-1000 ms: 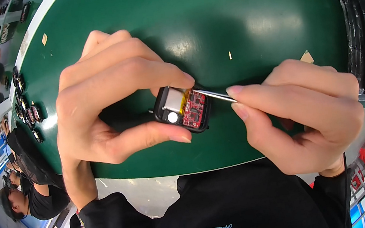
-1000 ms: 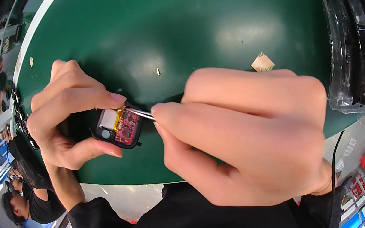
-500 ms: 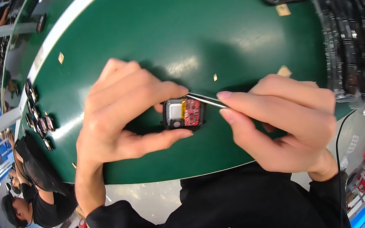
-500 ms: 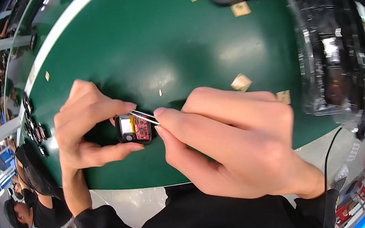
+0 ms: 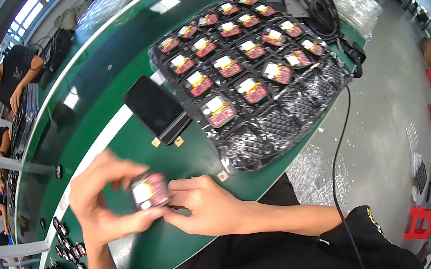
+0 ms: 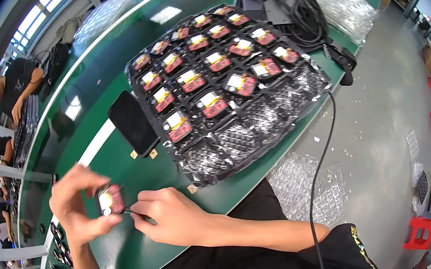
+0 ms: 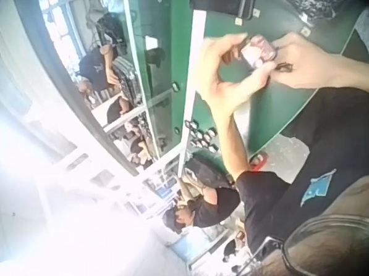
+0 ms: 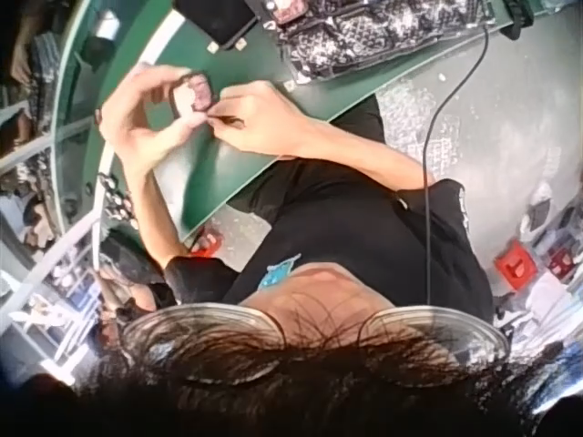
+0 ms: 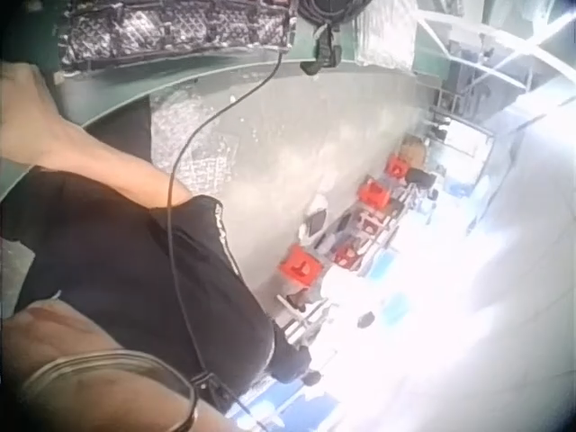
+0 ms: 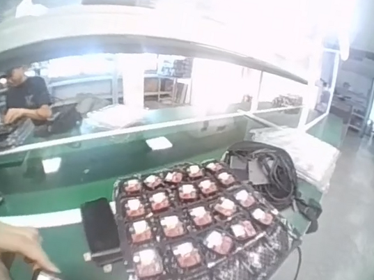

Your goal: The recorder is assembling or repairing smartwatches on a factory assembly line, using tweezers to manipulate internal components.

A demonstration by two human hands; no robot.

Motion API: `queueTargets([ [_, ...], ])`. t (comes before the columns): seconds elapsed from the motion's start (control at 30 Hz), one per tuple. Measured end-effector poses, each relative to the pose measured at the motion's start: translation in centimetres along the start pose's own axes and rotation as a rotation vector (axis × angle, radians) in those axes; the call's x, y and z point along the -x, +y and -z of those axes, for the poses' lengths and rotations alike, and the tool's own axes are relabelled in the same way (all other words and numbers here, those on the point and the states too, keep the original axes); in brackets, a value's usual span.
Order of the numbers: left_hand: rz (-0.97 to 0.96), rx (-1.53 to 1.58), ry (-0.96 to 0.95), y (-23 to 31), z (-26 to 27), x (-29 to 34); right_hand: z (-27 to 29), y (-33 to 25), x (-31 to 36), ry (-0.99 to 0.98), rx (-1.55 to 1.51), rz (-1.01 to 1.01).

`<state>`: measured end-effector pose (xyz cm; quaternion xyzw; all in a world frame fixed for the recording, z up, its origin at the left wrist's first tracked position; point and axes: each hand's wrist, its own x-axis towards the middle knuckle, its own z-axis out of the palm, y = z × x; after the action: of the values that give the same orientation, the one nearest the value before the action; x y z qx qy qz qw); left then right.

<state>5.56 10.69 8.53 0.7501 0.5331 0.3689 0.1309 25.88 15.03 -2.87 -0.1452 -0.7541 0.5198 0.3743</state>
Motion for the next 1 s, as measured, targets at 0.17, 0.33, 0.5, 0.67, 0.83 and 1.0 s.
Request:
queueTargets([
  [0.17,-0.342,0.047,-0.110,4.8,-10.1,-14.4,-0.1,1.3,-0.1,0.037,0.002,0.068],
  [0.33,-0.543,-0.056,-0.246,5.8,-16.9,-22.5,0.2,0.2,0.1,-0.066,-0.025,-0.082],
  [0.5,-0.609,-0.083,-0.442,4.7,-19.3,-25.3,-0.4,1.3,0.5,-0.048,-0.004,0.006],
  [0.67,-0.602,-0.003,-0.377,5.5,-20.6,-24.7,0.1,0.8,0.4,-0.095,0.030,-0.021],
  [0.83,-0.589,-0.154,-0.435,5.4,-22.5,-24.0,-0.3,0.9,0.4,-0.042,-0.082,-0.019],
  [1.0,-0.594,-0.130,-0.389,5.2,-22.4,-23.9,0.2,0.8,0.4,-0.137,-0.084,-0.171],
])
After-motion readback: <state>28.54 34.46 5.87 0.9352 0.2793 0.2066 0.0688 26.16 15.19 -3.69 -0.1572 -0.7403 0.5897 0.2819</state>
